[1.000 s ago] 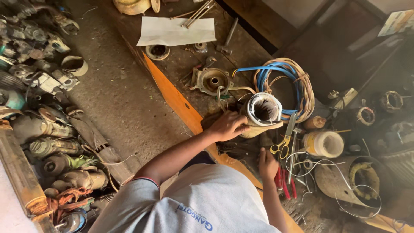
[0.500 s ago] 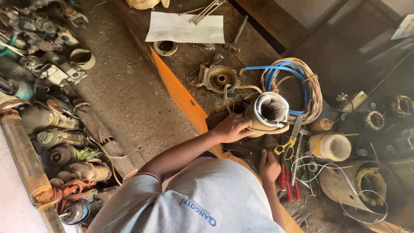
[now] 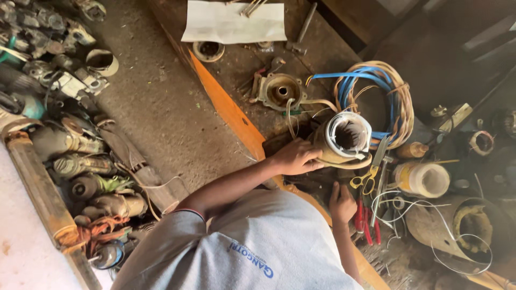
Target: The person assembles an electric motor by inserting a stator into a housing, securing it with a metal plate and bolts, and using a hammer to tap the components into place. They also cut a piece of paper and place it inside the motor housing.
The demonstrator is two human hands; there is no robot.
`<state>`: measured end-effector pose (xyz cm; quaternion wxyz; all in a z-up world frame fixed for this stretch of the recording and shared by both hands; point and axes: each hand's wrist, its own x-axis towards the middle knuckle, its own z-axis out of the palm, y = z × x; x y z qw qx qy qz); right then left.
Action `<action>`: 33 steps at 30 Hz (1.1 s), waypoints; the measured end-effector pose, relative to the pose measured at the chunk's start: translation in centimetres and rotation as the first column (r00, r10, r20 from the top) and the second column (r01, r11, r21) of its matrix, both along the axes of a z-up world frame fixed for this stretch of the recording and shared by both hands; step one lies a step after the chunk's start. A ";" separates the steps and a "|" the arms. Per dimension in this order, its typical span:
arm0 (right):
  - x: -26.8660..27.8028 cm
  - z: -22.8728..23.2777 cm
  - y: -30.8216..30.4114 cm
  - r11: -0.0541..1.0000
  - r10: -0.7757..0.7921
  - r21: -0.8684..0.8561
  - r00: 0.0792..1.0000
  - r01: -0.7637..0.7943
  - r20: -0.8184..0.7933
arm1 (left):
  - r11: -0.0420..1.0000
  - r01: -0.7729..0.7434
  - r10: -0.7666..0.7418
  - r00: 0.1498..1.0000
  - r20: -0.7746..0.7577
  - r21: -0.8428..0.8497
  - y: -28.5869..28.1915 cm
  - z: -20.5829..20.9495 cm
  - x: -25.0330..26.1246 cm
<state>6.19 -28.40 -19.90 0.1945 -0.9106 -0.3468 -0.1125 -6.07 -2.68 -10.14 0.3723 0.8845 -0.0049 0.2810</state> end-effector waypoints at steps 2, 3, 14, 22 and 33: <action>-0.5 0.1 -0.1 0.999 -0.033 -0.012 0.999 0.033 0.007 | 0.999 0.034 -0.034 0.999 0.006 -0.008 0.4 -0.2 -0.1; -0.6 0.1 0.0 0.999 -0.049 -0.018 0.999 0.050 0.010 | 0.999 0.036 -0.036 0.999 0.004 0.000 0.7 -0.4 -0.1; -0.9 -0.4 0.4 0.989 -0.122 -0.083 0.992 0.124 0.027 | 0.999 0.038 -0.037 0.998 -0.057 0.023 1.9 -2.4 -0.5; -0.9 -0.7 0.0 0.984 -0.136 -0.109 0.989 0.142 0.063 | 0.999 0.039 -0.038 0.997 0.061 -0.016 1.6 -3.2 -0.6; -1.1 -0.6 0.7 0.984 -0.143 -0.094 0.988 0.148 0.059 | 0.998 0.062 -0.062 0.998 0.022 -0.018 2.5 -1.7 -1.0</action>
